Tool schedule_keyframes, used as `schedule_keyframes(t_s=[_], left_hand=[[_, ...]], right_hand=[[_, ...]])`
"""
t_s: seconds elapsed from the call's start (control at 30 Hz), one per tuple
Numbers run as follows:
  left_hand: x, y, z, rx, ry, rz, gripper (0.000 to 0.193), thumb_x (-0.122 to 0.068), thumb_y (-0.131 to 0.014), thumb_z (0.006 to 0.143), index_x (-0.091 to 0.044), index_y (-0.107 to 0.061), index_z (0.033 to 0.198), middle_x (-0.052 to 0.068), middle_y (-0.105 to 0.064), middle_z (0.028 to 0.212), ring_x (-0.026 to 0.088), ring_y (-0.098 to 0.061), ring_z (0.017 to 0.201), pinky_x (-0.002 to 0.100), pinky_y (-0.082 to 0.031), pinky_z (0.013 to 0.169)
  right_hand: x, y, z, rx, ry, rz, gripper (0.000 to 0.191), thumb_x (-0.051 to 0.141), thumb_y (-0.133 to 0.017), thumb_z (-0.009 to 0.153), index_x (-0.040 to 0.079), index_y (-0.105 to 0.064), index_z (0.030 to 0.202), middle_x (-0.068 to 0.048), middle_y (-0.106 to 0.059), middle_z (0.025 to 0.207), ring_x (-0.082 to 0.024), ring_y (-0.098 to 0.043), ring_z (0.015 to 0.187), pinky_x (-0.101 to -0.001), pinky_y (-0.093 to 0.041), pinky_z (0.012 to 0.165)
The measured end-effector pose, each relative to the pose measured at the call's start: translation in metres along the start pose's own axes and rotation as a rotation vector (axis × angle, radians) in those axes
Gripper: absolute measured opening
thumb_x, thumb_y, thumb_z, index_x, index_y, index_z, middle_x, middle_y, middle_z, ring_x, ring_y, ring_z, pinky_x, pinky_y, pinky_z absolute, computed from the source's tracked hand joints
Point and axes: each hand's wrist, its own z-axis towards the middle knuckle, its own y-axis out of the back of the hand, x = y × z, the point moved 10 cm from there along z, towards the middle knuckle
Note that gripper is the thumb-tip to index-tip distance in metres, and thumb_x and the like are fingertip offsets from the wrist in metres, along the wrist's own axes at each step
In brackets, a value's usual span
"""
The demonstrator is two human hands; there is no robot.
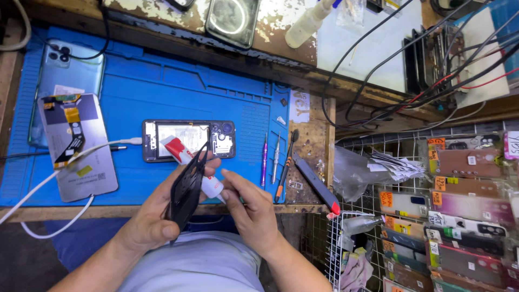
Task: The person applies adhesive from a tube to the perimeter of a mobile phone's internal frame and attaches the back cover. They handle the phone chassis, the back plate, and a small camera lens component, pressing the parts together by hand.
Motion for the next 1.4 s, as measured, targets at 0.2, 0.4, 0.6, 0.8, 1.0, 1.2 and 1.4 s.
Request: schedule_keyframes(t_s=[0.2,0.4,0.6,0.8,1.0,1.2,1.4], left_hand=[[-0.019,0.006,-0.012,-0.034,-0.103,0.137,0.132,-0.066,-0.088,0.070,0.000,-0.021,0.164,0.022,-0.035,0.165,0.033,-0.024,0.163,0.048,-0.013,0.132],[-0.027,0.003,-0.005,-0.121,-0.125,-0.055,0.129,-0.065,-0.090,0.067,-0.001,-0.026,0.159,0.020,-0.044,0.149,0.036,-0.032,0.157,0.053,-0.022,0.129],[-0.025,0.004,-0.002,-0.150,-0.122,-0.209,0.124,-0.061,-0.090,0.069,-0.001,-0.027,0.157,0.020,-0.045,0.151,0.036,-0.037,0.151,0.055,-0.024,0.130],[-0.023,0.007,-0.002,-0.149,-0.169,-0.131,0.124,-0.059,-0.092,0.069,-0.001,-0.028,0.158,0.017,-0.045,0.151,0.034,-0.035,0.154,0.055,-0.022,0.127],[-0.029,0.008,-0.006,-0.151,-0.204,-0.118,0.121,-0.059,-0.092,0.070,0.000,-0.031,0.157,0.017,-0.049,0.147,0.036,-0.038,0.153,0.057,-0.022,0.128],[-0.072,0.022,-0.015,-0.224,-0.392,-0.121,0.102,-0.062,-0.087,0.075,-0.002,-0.043,0.145,0.015,-0.051,0.137,0.033,-0.048,0.134,0.056,-0.031,0.121],[-0.093,0.035,-0.016,-0.237,-0.383,-0.058,0.104,-0.065,-0.089,0.075,0.001,-0.047,0.143,0.015,-0.049,0.147,0.032,-0.045,0.141,0.059,-0.030,0.133]], right_hand=[[-0.016,-0.024,-0.010,0.018,-0.092,0.111,0.039,0.000,-0.066,0.100,-0.002,-0.058,0.138,-0.008,-0.072,0.099,-0.012,-0.068,0.085,-0.0273,-0.057,0.073],[0.039,-0.010,-0.018,-0.213,0.473,-0.270,0.029,-0.010,-0.071,0.095,-0.002,-0.064,0.122,-0.012,-0.069,0.097,-0.026,-0.068,0.080,-0.0324,-0.054,0.074],[0.053,-0.007,-0.023,-0.222,0.652,-0.364,0.031,-0.012,-0.072,0.087,-0.003,-0.065,0.116,-0.017,-0.067,0.107,-0.030,-0.068,0.086,-0.0338,-0.056,0.078],[-0.038,-0.024,-0.016,-0.170,-0.147,0.595,0.017,0.003,-0.065,0.100,0.000,-0.064,0.116,-0.008,-0.070,0.105,-0.013,-0.061,0.083,-0.0246,-0.051,0.075],[-0.029,-0.022,-0.012,-0.182,-0.052,0.256,0.012,-0.001,-0.066,0.101,-0.004,-0.069,0.113,-0.012,-0.072,0.092,-0.018,-0.064,0.075,-0.0295,-0.054,0.067],[0.045,-0.002,-0.035,-0.276,0.613,-0.398,0.026,-0.011,-0.071,0.093,-0.006,-0.062,0.117,-0.017,-0.069,0.097,-0.032,-0.071,0.081,-0.0384,-0.059,0.072],[0.018,0.016,-0.018,-0.245,0.314,-0.722,0.027,0.001,-0.075,0.087,-0.001,-0.069,0.114,-0.014,-0.065,0.104,-0.033,-0.063,0.093,-0.0408,-0.051,0.082]])
